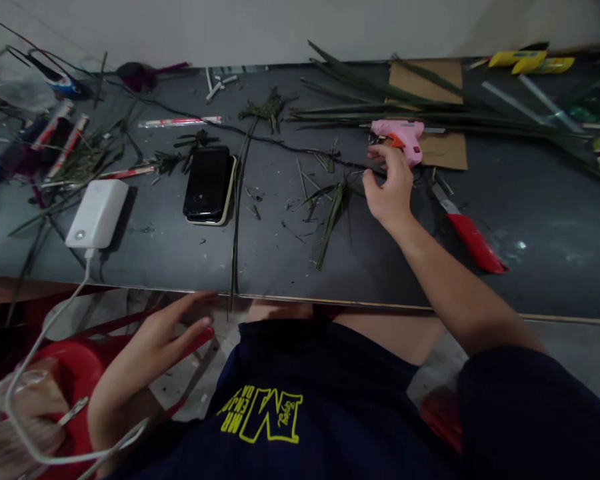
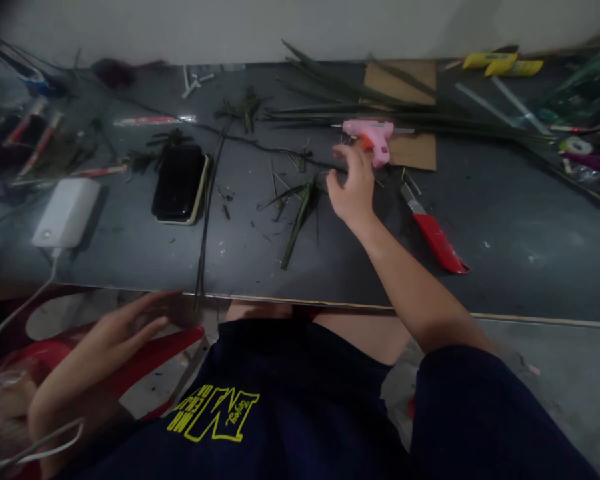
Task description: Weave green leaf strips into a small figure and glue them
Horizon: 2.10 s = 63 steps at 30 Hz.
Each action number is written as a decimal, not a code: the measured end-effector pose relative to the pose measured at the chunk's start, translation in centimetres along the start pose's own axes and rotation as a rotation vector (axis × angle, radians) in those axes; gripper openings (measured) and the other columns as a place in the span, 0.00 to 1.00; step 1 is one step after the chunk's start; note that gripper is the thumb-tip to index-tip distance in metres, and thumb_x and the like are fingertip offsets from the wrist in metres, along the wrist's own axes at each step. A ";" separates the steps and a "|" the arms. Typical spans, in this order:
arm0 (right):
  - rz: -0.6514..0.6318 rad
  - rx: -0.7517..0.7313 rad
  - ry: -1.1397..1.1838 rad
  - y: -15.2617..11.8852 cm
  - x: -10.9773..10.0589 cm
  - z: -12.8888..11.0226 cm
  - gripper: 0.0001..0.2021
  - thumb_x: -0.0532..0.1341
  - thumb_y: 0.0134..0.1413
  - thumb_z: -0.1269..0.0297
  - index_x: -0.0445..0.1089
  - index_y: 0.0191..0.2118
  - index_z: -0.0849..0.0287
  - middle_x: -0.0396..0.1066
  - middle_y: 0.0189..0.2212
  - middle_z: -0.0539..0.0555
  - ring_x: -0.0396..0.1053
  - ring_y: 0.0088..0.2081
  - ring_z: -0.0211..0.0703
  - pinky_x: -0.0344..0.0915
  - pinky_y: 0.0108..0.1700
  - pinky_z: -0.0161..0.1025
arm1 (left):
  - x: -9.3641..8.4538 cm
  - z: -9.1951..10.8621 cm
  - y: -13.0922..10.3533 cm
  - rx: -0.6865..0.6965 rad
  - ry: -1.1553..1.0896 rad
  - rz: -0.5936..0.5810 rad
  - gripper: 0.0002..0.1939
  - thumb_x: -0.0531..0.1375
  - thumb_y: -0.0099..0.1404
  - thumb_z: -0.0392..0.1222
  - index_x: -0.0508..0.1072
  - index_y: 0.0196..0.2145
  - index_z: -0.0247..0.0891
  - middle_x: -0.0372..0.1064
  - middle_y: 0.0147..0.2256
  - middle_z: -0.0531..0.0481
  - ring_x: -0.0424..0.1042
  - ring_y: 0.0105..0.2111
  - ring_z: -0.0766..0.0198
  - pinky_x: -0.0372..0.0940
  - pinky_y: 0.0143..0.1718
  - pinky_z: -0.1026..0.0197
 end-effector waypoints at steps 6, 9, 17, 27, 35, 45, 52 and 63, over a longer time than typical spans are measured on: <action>-0.055 0.024 0.015 0.0 0.0 0.4 0.22 0.59 0.53 0.71 0.69 0.55 0.49 0.75 0.50 0.58 0.73 0.52 0.57 0.72 0.57 0.63 | -2.9 4.3 2.1 0.069 -0.291 0.444 0.10 0.60 0.71 0.48 0.75 0.45 0.43 0.78 0.43 0.59 0.76 0.42 0.67 0.71 0.49 0.63; -0.077 0.033 0.010 0.1 0.0 0.8 0.22 0.60 0.54 0.70 0.68 0.55 0.48 0.75 0.51 0.58 0.73 0.53 0.57 0.71 0.57 0.62 | -4.3 7.1 8.8 0.303 0.022 0.337 0.20 0.55 0.73 0.53 0.73 0.54 0.38 0.75 0.51 0.56 0.73 0.48 0.67 0.70 0.51 0.63; -0.076 0.086 -0.057 0.2 -0.4 -0.3 0.23 0.58 0.52 0.72 0.69 0.54 0.52 0.75 0.50 0.56 0.73 0.51 0.51 0.71 0.57 0.55 | -4.4 7.3 20.2 0.596 0.360 0.504 0.25 0.73 0.55 0.56 0.78 0.48 0.45 0.64 0.64 0.46 0.57 0.68 0.44 0.50 0.72 0.36; 0.132 0.057 -0.030 -0.8 -1.4 -1.6 0.21 0.51 0.48 0.77 0.72 0.45 0.54 0.75 0.38 0.53 0.74 0.42 0.47 0.73 0.50 0.50 | -3.3 4.1 13.9 0.255 0.300 0.570 0.21 0.63 0.63 0.53 0.72 0.49 0.40 0.78 0.38 0.46 0.77 0.45 0.48 0.70 0.49 0.47; 0.205 0.082 0.052 -0.7 -1.3 -2.4 0.16 0.54 0.52 0.76 0.74 0.43 0.56 0.76 0.34 0.52 0.75 0.35 0.42 0.73 0.41 0.43 | -1.3 6.1 13.4 0.158 0.371 0.417 0.23 0.62 0.62 0.38 0.70 0.55 0.38 0.80 0.41 0.46 0.78 0.45 0.51 0.70 0.48 0.53; 0.150 0.076 0.020 -0.7 -1.5 -3.1 0.17 0.54 0.50 0.76 0.75 0.42 0.56 0.76 0.33 0.52 0.73 0.33 0.42 0.72 0.36 0.41 | -2.9 9.6 13.3 0.116 0.328 0.447 0.16 0.60 0.65 0.39 0.75 0.51 0.41 0.80 0.44 0.48 0.79 0.38 0.58 0.67 0.40 0.58; 0.129 0.101 -0.055 -0.7 -0.8 -1.7 0.19 0.54 0.50 0.79 0.71 0.46 0.54 0.75 0.37 0.50 0.72 0.40 0.41 0.73 0.46 0.43 | 4.9 14.7 9.6 0.375 0.301 0.425 0.25 0.65 0.66 0.51 0.74 0.55 0.33 0.74 0.55 0.36 0.74 0.56 0.46 0.70 0.56 0.47; 0.109 0.273 -0.235 -0.4 -8.2 -0.5 0.12 0.55 0.64 0.72 0.66 0.50 0.54 0.76 0.42 0.52 0.72 0.41 0.41 0.71 0.46 0.43 | 6.3 13.7 10.9 0.359 0.349 0.421 0.10 0.63 0.69 0.40 0.79 0.46 0.36 0.79 0.46 0.40 0.75 0.52 0.46 0.72 0.52 0.47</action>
Point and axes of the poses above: each hand's wrist, its own y-axis towards the middle knuckle, its own x-axis out of the palm, z = x × y, the point moved 2 cm from there along y, towards the middle knuckle
